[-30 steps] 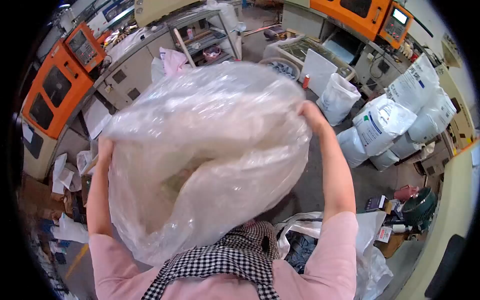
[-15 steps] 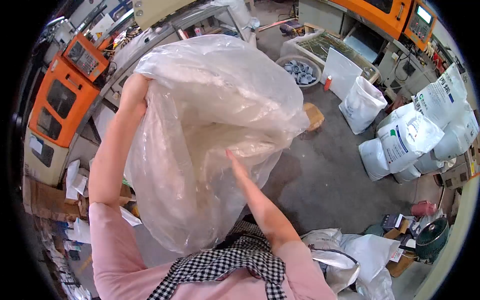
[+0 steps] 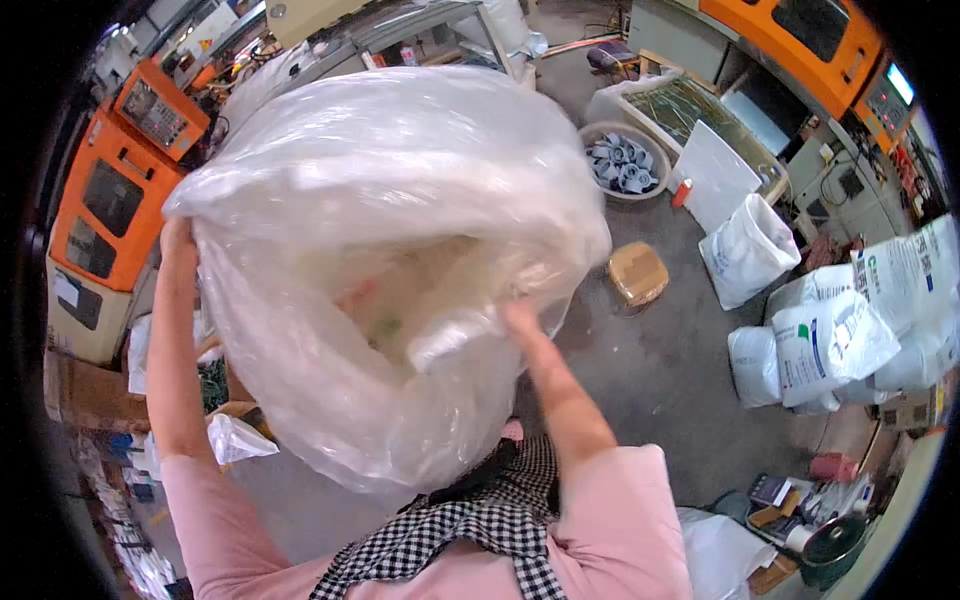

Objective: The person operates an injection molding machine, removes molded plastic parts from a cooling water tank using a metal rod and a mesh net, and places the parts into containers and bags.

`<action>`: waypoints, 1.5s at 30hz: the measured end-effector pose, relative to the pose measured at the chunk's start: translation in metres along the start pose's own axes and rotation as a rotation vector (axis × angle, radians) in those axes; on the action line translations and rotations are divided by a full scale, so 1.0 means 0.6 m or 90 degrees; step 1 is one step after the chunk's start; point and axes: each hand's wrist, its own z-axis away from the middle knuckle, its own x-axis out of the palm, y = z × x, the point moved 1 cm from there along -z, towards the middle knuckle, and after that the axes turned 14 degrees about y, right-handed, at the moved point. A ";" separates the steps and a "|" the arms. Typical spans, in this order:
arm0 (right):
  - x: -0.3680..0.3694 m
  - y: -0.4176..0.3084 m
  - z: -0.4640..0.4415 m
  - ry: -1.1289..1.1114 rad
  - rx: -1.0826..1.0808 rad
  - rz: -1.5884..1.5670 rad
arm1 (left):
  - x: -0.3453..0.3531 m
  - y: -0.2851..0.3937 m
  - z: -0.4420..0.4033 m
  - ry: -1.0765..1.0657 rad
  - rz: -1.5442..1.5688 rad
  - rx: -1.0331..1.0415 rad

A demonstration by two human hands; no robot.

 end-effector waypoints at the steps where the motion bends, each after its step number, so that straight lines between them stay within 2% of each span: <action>1: -0.048 0.046 -0.009 0.043 0.087 -0.208 | -0.034 -0.030 -0.080 0.049 0.004 -0.030; 3: -0.257 0.063 -0.015 -0.185 0.098 -0.243 | -0.145 -0.101 -0.156 0.153 -0.120 0.039; 4: -0.355 0.035 -0.007 -0.176 0.239 -0.459 | -0.186 -0.141 -0.171 0.115 -0.065 -0.018; 5: -0.404 0.029 -0.016 -0.031 0.244 -0.630 | -0.208 -0.181 -0.168 0.076 -0.012 -0.077; 6: -0.424 0.066 -0.040 0.088 0.281 -0.660 | -0.180 -0.218 -0.121 0.119 -0.065 -0.119; 7: -0.407 0.127 -0.069 0.094 0.282 -0.656 | -0.145 -0.248 -0.098 0.137 -0.191 -0.132; 9: -0.363 0.250 -0.136 0.158 0.376 -0.432 | -0.073 -0.307 -0.076 0.135 -0.507 -0.137; 11: -0.297 0.218 -0.155 0.135 0.387 -0.279 | 0.031 -0.343 -0.005 0.108 -0.416 -0.031; 12: -0.270 0.228 -0.161 0.083 0.371 -0.279 | 0.052 -0.376 -0.022 0.052 -0.419 -0.054; 13: -0.244 0.238 -0.170 0.030 0.355 -0.279 | 0.088 -0.376 -0.011 0.052 -0.423 -0.052; 15: -0.217 0.222 -0.186 0.099 0.397 -0.360 | 0.183 -0.367 0.055 -0.045 -0.441 0.054; 16: -0.208 0.223 -0.196 0.093 0.400 -0.357 | 0.232 -0.350 0.082 -0.034 -0.510 0.059; 18: -0.186 0.228 -0.223 0.118 0.433 -0.487 | 0.284 -0.376 0.068 -0.035 -0.547 0.100; 22: -0.149 0.221 -0.275 0.133 0.444 -0.510 | 0.361 -0.415 0.012 -0.061 -0.659 0.169; 25: -0.111 0.226 -0.317 0.102 0.465 -0.515 | 0.403 -0.445 -0.040 -0.029 -0.681 0.130; 27: -0.071 0.236 -0.358 0.125 0.458 -0.431 | 0.439 -0.474 -0.087 -0.015 -0.700 0.125; 28: -0.062 0.215 -0.374 0.123 0.436 -0.511 | 0.457 -0.498 -0.122 0.000 -0.715 0.124; 30: -0.046 0.189 -0.418 0.018 0.542 -0.336 | 0.496 -0.539 -0.191 -0.024 -0.787 0.189; 31: 0.008 0.256 -0.435 0.019 0.291 -0.134 | 0.497 -0.605 -0.254 0.002 -0.744 0.235; 32: 0.048 0.301 -0.463 0.016 0.176 -0.021 | 0.519 -0.653 -0.282 0.052 -0.784 0.243; 33: 0.090 0.351 -0.490 0.030 0.064 0.097 | 0.571 -0.648 -0.235 0.077 -0.874 0.277; 34: 0.130 0.359 -0.496 0.076 0.197 0.014 | 0.614 -0.629 -0.165 0.097 -0.977 0.312; 36: 0.196 0.347 -0.509 0.174 0.449 -0.168 | 0.650 -0.679 -0.118 -0.129 -0.917 0.287; 37: 0.203 0.324 -0.533 0.186 0.460 -0.166 | 0.624 -0.796 -0.144 -0.412 -0.661 0.318; 38: 0.202 0.279 -0.555 0.121 0.468 -0.102 | 0.637 -0.841 -0.069 -0.400 -0.560 0.228; 39: 0.199 0.229 -0.584 0.057 0.476 -0.037 | 0.666 -0.832 0.017 -0.432 -0.674 0.254; 40: 0.182 0.180 -0.601 -0.010 0.476 0.026 | 0.704 -0.776 0.093 -0.541 -0.803 0.149; 41: 0.167 0.172 -0.613 -0.037 0.480 0.061 | 0.665 -0.867 0.117 -0.590 -0.644 0.134; 42: 0.152 0.163 -0.624 -0.066 0.482 0.096 | 0.658 -0.911 0.150 -0.603 -0.653 0.087; 44: 0.128 0.180 -0.639 -0.219 0.276 0.066 | 0.663 -0.928 0.211 -0.627 -0.653 0.043; 45: 0.098 0.172 -0.646 -0.202 0.280 0.067 | 0.672 -0.926 0.232 -0.621 -0.691 0.051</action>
